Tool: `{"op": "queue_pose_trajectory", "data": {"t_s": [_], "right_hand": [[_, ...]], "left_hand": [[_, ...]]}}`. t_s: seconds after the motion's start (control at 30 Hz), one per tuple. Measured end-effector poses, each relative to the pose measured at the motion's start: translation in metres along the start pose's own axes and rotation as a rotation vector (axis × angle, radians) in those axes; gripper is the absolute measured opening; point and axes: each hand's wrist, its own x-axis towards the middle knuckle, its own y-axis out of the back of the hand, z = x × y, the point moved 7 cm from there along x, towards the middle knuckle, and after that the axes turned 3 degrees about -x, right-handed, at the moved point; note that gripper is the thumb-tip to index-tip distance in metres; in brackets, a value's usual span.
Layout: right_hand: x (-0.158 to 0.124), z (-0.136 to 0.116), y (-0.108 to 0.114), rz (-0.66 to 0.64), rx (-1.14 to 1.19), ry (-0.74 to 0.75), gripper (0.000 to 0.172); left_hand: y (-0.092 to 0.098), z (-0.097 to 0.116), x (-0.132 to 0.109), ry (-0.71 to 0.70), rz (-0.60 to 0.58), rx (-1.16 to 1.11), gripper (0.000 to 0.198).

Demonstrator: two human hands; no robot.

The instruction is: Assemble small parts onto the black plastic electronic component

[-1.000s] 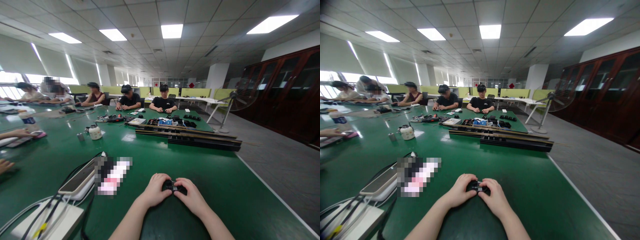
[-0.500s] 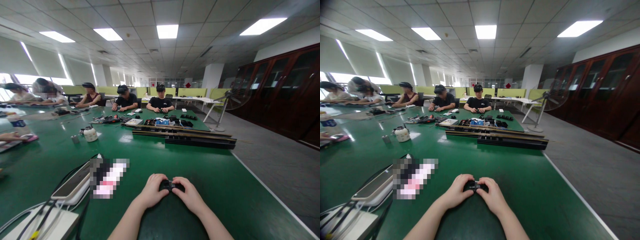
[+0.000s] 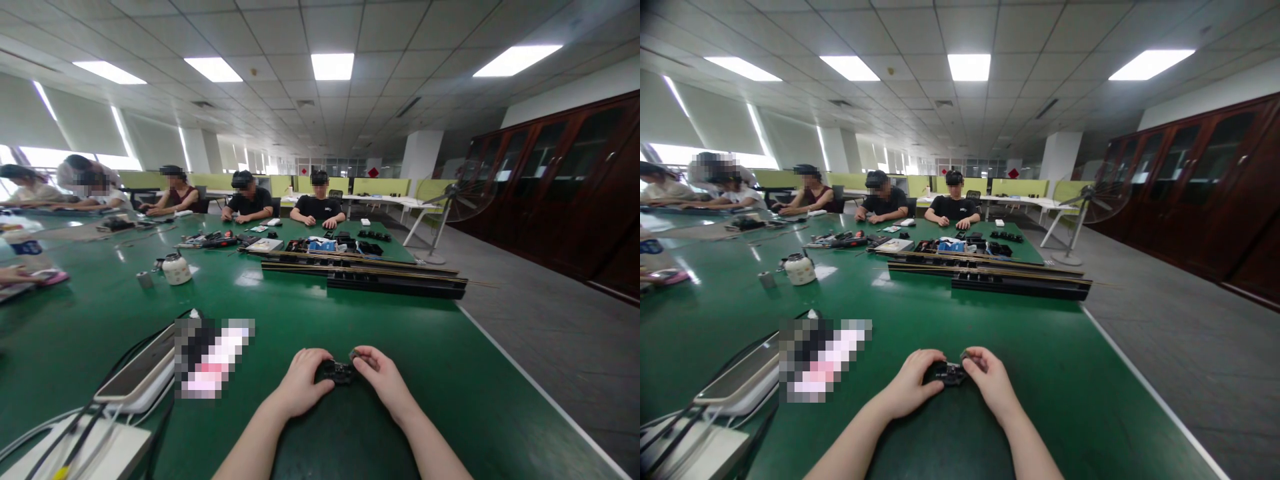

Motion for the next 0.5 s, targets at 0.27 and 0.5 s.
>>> {"op": "queue_pose_trajectory", "data": {"t_s": [0.27, 0.5], "right_hand": [[0.004, 0.013, 0.013, 0.099, 0.255, -0.081, 0.045], [0.003, 0.016, 0.017, 0.170, 0.484, -0.150, 0.039]], "left_hand": [[0.000, 0.001, 0.000, -0.003, -0.009, 0.021, 0.036], [0.003, 0.005, 0.000, -0.002, -0.017, 0.022, 0.034]]}}
